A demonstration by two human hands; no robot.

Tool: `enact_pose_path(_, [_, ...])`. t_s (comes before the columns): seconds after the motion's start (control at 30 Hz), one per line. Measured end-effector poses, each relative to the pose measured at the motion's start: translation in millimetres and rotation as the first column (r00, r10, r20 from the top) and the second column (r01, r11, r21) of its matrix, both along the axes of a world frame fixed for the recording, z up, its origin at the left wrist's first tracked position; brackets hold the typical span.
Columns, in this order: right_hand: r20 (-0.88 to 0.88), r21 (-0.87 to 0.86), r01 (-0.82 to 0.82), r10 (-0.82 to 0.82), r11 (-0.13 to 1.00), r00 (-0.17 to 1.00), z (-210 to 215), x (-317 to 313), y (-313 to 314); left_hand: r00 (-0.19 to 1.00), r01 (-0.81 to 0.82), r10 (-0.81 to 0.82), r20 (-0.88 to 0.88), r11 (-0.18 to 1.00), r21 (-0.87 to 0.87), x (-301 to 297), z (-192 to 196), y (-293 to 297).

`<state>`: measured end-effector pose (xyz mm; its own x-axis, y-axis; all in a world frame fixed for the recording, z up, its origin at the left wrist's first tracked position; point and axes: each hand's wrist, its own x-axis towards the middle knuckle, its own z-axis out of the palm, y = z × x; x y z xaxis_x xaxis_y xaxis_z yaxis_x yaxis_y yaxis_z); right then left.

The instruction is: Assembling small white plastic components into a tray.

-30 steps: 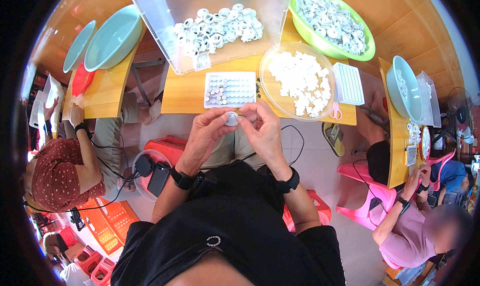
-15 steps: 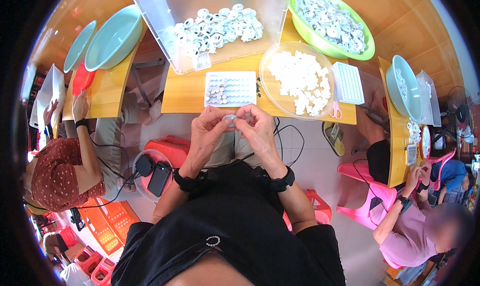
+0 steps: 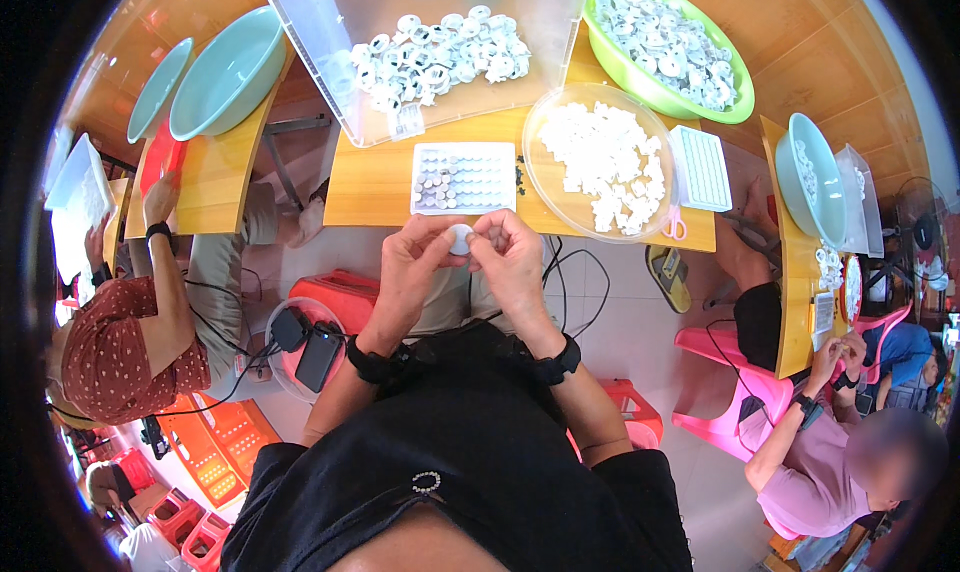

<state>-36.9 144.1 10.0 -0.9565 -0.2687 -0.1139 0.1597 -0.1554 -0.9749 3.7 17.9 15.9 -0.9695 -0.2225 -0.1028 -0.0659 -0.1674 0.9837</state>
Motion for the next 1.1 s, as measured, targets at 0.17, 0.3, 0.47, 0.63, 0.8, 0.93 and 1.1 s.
enact_pose_path(0.17, [0.046,-0.116,0.042,-0.037,0.992,0.998,1,-2,2,0.996,0.083,-0.090,0.002,0.934,0.346,0,-1,-6])
enact_pose_path(0.3, [-0.332,0.212,0.115,-0.039,0.970,0.942,3,1,0,0.998,0.069,-0.068,-0.013,0.958,0.280,0,-3,-5])
enact_pose_path(0.47, [-0.595,0.396,0.236,0.052,0.888,0.802,13,6,-5,0.994,-0.018,0.017,-0.111,1.000,-0.008,-2,-1,2])
enact_pose_path(0.63, [-0.609,0.506,0.276,0.112,0.818,0.785,15,8,-4,0.994,-0.027,0.006,-0.112,0.982,-0.185,1,4,5])
enact_pose_path(0.8, [-0.631,0.526,0.313,0.116,0.791,0.767,14,8,-6,0.992,-0.039,-0.005,-0.124,0.938,-0.344,1,10,5])
enact_pose_path(0.93, [-0.667,0.528,0.364,0.109,0.767,0.737,12,9,-9,0.991,-0.069,0.012,-0.137,0.904,-0.423,1,10,6])
enact_pose_path(1.1, [-0.696,0.548,0.395,0.139,0.738,0.705,11,12,-10,0.990,-0.093,0.033,-0.138,0.886,-0.455,4,13,9])
